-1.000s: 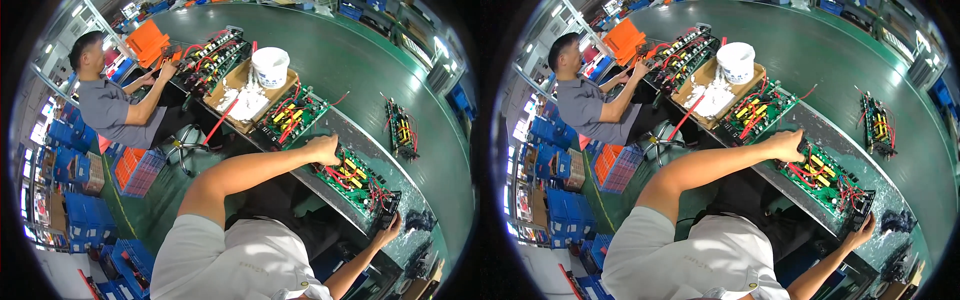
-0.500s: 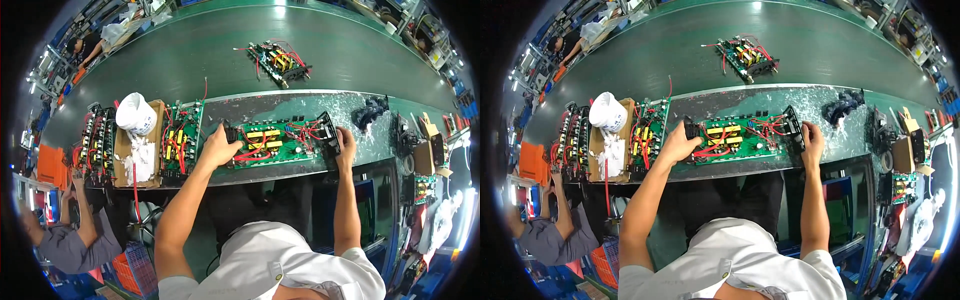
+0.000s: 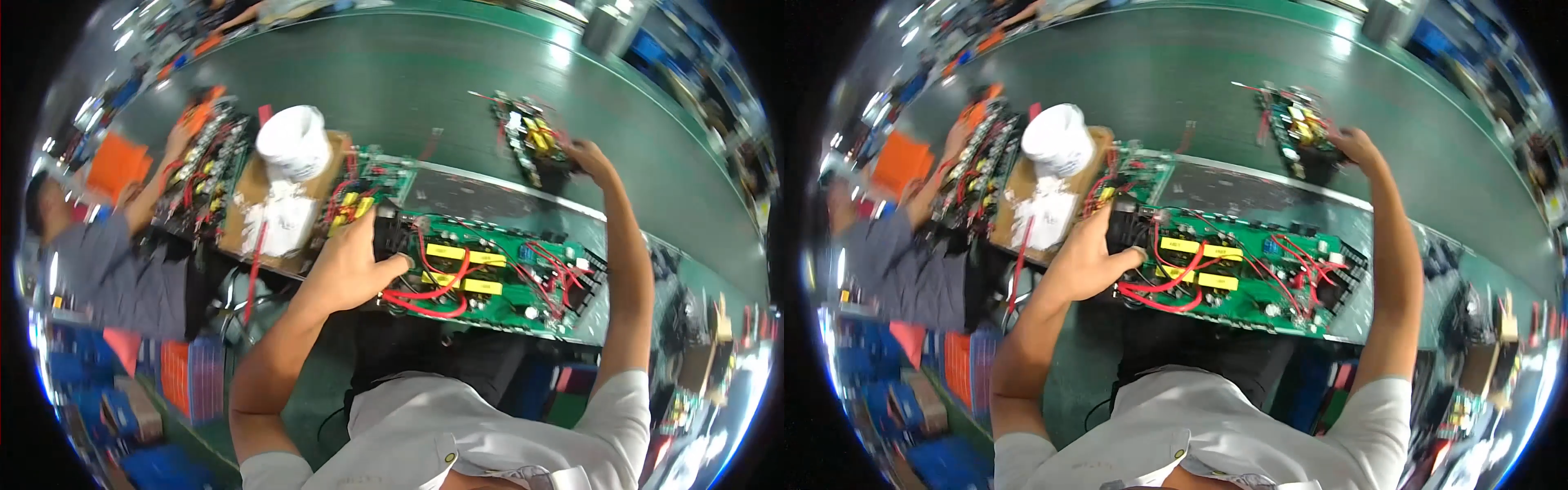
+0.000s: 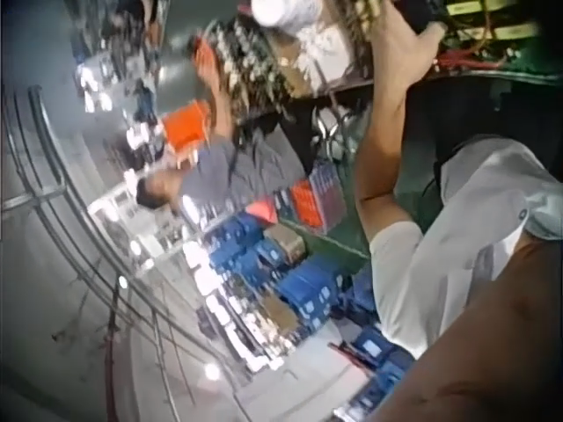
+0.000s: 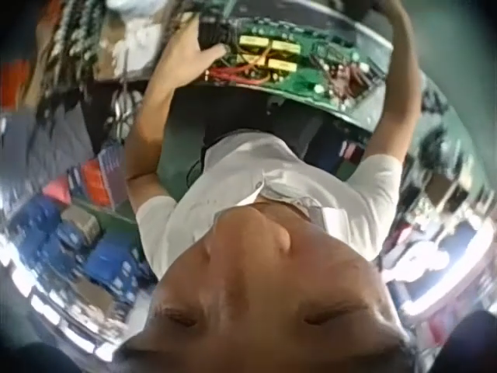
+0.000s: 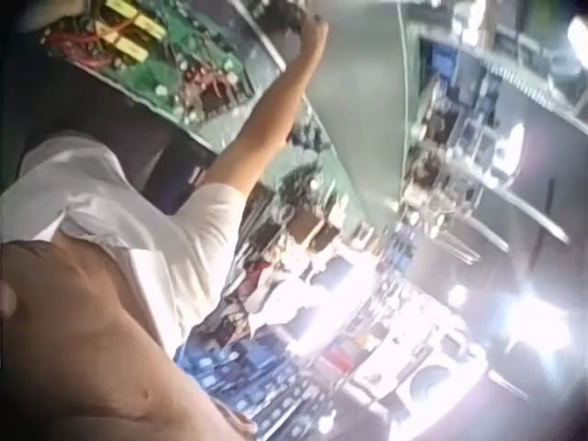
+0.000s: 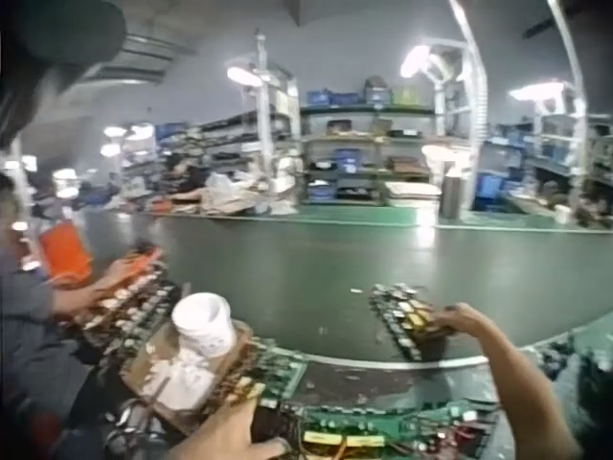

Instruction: Assembling components and protective plastic housings onto printed circuit boards at a factory workstation.

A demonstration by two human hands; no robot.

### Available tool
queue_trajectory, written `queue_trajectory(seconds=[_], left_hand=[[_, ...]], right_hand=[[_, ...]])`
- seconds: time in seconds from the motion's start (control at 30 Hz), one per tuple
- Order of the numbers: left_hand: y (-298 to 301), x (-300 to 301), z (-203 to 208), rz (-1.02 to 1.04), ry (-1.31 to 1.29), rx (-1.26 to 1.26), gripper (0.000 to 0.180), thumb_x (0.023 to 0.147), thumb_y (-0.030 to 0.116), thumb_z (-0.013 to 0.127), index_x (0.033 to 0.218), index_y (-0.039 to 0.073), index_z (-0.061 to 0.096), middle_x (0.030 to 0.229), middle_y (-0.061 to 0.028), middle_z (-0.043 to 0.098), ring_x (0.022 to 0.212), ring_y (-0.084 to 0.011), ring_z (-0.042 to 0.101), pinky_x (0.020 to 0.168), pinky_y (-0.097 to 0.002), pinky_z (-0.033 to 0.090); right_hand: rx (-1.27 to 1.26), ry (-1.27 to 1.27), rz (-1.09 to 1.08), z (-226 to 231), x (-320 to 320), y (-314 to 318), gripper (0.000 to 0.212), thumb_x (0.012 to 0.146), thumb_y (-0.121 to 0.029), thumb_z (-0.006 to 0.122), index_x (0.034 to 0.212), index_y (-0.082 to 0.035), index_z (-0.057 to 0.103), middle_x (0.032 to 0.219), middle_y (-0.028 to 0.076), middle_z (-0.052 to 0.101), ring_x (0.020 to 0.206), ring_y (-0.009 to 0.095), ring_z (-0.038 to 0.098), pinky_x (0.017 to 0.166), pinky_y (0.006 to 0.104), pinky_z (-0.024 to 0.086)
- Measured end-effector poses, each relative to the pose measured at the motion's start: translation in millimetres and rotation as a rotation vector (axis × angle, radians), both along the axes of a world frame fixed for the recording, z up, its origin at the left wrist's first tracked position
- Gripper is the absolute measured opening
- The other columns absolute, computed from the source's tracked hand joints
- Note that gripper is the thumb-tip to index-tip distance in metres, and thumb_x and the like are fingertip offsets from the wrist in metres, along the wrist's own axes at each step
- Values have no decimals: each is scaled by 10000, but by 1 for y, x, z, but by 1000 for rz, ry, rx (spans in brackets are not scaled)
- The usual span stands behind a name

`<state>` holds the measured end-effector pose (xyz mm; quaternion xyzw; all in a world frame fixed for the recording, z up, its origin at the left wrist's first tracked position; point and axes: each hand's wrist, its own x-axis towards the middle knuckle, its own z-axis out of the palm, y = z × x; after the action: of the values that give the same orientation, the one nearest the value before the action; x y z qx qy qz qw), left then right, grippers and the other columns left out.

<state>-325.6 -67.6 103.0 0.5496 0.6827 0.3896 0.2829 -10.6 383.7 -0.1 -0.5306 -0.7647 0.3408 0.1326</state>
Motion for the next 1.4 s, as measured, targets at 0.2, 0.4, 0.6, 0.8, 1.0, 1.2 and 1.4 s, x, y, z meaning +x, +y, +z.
queue_trajectory(seconds=[0.2,0.4,0.6,0.8,1.0,1.2,1.4], left_hand=[[-33,15,-11,162,-212,-4,593,751,156,725,1237,-82,484,1109,-223,654,1042,-331,622,936,-404,456],[-49,33,-4,261,-301,-42,421,800,-37,640,1209,-4,549,1022,-23,616,941,-87,564,849,-280,479],[-57,34,-2,269,-395,-10,465,801,-56,646,1248,-9,526,1068,-18,614,969,-89,571,869,-280,481],[-54,34,-15,248,-442,3,509,817,-63,662,1298,-15,502,1112,-33,619,1001,-99,578,889,-286,482],[-68,33,-19,259,-458,84,450,829,-56,645,1262,-19,525,1106,-44,634,983,-101,587,866,-285,490],[-69,32,-24,270,-721,118,492,793,-18,656,1262,-37,506,1106,-78,627,1009,-129,579,914,-307,478],[-55,26,-32,191,-635,178,442,808,-63,600,1242,-9,536,1093,-22,625,975,-89,581,868,-279,487]], right_hand=[[-176,-3,60,-19,24,66,199,857,-185,605,836,11,631,654,38,552,478,128,497,400,305,363],[-249,-11,33,-10,20,68,249,799,-216,653,743,23,611,603,60,523,451,197,526,384,363,406],[-490,219,30,29,-5,29,202,805,-175,667,809,24,642,686,88,628,487,198,589,407,341,463],[-543,466,-72,28,-9,1,241,822,-190,658,887,42,651,717,84,646,490,180,588,420,307,464],[-440,604,-204,54,12,-80,276,847,-225,663,985,14,656,793,62,661,652,171,644,572,264,497],[-122,933,-250,15,110,-200,299,953,-211,557,1152,6,605,986,110,676,827,197,671,720,338,561],[-239,1193,-719,-40,129,-292,307,886,-183,685,1136,-9,648,1105,103,644,963,214,632,798,382,559]])
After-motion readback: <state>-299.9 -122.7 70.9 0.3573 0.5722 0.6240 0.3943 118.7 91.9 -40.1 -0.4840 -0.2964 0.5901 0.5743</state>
